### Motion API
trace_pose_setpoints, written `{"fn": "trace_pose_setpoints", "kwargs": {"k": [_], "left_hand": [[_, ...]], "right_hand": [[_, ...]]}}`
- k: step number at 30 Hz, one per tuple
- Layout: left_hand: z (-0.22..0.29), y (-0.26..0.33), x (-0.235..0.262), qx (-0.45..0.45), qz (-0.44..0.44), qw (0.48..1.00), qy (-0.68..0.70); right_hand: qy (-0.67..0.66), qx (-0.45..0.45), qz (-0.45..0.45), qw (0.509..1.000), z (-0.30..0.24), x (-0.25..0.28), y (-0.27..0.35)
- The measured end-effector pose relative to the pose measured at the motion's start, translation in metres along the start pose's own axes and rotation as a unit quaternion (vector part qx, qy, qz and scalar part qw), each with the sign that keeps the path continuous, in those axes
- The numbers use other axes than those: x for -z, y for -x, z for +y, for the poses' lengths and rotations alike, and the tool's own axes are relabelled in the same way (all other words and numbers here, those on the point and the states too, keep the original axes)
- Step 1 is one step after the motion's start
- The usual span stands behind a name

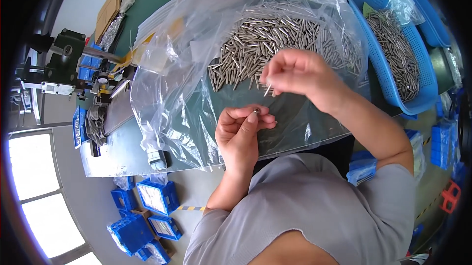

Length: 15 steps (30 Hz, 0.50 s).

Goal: Manually joining small black components onto silver metal pins at a factory workstation.

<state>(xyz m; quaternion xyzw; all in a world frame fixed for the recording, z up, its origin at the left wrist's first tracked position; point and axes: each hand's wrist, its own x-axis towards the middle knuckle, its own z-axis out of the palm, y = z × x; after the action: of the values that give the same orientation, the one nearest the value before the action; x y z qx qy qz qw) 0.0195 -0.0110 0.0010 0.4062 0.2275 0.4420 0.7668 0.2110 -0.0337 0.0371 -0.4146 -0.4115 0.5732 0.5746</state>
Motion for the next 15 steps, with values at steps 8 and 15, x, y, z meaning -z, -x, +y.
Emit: {"fn": "trace_pose_setpoints", "kwargs": {"k": [8,15], "left_hand": [[-0.001,0.001,0.004,-0.010,-0.003,1.000,0.024],[-0.001,0.000,0.003,-0.007,-0.020,0.999,0.024]], "right_hand": [[0.314,0.034,0.022,0.948,-0.015,0.012,-0.001],[0.615,0.126,0.007,0.778,-0.003,0.016,0.007]]}}
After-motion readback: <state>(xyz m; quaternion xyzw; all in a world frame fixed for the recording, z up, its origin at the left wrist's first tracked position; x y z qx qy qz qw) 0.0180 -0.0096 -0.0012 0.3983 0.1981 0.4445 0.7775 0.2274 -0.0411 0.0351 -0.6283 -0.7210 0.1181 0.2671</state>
